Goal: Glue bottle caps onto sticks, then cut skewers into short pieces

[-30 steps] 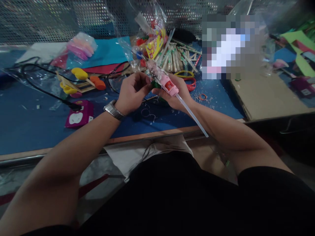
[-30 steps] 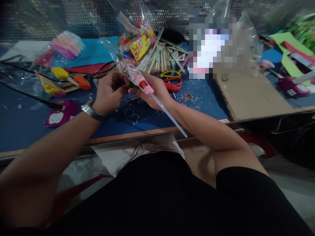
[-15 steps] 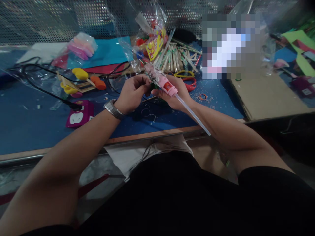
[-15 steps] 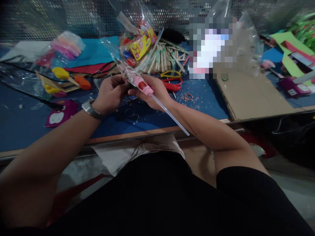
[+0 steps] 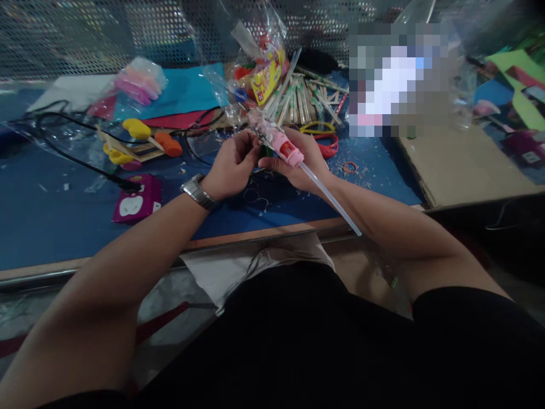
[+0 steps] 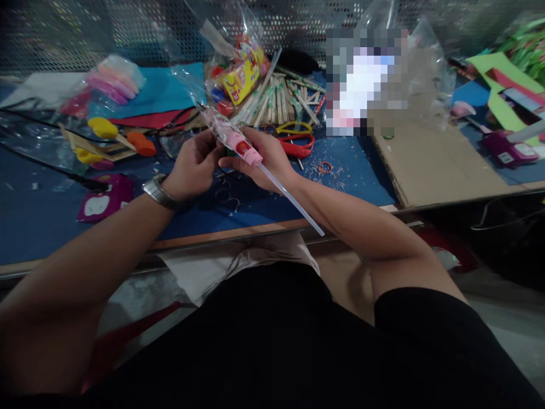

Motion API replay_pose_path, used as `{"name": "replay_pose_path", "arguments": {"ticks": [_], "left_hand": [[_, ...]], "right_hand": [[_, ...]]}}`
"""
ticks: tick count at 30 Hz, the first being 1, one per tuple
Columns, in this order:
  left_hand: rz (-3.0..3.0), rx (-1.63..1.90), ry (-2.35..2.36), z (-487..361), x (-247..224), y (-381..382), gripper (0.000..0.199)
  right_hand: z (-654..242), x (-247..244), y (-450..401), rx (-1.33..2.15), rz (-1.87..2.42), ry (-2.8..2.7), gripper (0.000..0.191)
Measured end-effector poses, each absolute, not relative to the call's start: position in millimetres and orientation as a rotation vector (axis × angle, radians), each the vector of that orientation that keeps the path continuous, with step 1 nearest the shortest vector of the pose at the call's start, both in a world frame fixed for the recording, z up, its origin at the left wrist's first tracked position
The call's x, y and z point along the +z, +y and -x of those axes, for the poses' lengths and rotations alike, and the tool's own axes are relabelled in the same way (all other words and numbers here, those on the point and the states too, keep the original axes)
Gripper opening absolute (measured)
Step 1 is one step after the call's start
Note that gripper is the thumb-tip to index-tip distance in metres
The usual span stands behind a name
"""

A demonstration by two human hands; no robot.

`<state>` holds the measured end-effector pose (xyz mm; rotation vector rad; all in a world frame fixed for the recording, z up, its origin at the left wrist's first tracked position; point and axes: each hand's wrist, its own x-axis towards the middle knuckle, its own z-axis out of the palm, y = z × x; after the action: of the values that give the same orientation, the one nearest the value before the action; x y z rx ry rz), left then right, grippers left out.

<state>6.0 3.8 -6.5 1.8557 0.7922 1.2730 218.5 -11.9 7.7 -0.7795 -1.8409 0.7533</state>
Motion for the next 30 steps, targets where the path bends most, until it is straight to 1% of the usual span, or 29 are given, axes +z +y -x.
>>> {"name": "replay_pose_path", "arguments": {"ticks": [4, 8, 14, 18, 20, 26, 30], "left_hand": [[-1.865, 1.326, 0.825, -5, -10, 5, 0.056], [-1.843, 1.358, 0.811, -2, -10, 6, 0.057], [-2.022, 1.402, 0.884, 1, -10, 4, 0.065], [-2.105, 1.377, 0.924, 3, -10, 3, 0.069], [-2.122, 1.372, 0.936, 3, -7, 0, 0.065], [-2.230, 1.413, 1.019, 2, 6, -12, 0.041], [-2.286, 1.470, 1.028, 2, 10, -14, 0.034]], "right_hand": [[-217, 7, -12, 0.755, 0.827, -1.780, 0.063], [-215, 1, -10, 0.801, 0.835, -1.704, 0.059], [-217, 2, -11, 0.748, 0.785, -1.730, 0.063], [-220, 7, -14, 0.672, 0.840, -1.834, 0.065], [-220, 8, -15, 0.617, 0.839, -1.872, 0.064], [-219, 8, -17, 0.511, 0.822, -1.912, 0.067], [-218, 7, -18, 0.525, 0.839, -1.911, 0.065]]}}
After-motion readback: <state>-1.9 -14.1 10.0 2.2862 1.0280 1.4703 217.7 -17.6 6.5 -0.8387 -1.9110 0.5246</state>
